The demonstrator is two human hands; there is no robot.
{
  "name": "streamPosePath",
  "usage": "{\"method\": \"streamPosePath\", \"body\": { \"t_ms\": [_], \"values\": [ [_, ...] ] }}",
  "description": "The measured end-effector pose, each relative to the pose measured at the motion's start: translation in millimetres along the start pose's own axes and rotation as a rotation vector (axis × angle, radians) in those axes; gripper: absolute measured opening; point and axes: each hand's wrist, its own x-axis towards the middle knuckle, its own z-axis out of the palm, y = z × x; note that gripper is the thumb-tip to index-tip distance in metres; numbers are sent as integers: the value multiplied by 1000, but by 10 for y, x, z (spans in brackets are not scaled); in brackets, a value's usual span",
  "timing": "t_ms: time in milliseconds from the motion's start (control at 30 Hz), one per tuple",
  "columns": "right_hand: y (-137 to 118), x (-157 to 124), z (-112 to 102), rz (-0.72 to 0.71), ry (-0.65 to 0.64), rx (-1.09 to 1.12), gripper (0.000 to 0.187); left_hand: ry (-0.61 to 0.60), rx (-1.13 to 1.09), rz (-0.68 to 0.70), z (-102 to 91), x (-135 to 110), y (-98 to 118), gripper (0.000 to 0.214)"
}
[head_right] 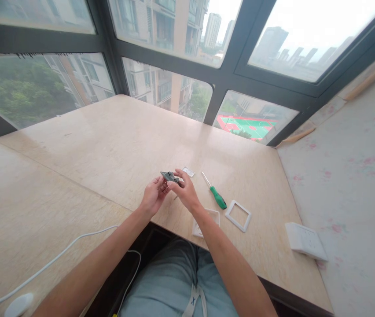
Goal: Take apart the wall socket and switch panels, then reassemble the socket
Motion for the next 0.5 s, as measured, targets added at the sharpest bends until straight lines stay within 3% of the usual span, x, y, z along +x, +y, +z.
{"method": "streamPosePath", "body": {
  "t_ms": [133,367,500],
  "values": [
    [-45,-4,54,112,94,169,60,41,59,68,26,-14,27,7],
    [-158,-31,134,284,62,427,40,113,243,232,26,-8,5,11],
    [-170,-37,194,323,95,412,40,125,326,338,-8,-15,27,13]
  ]
}}
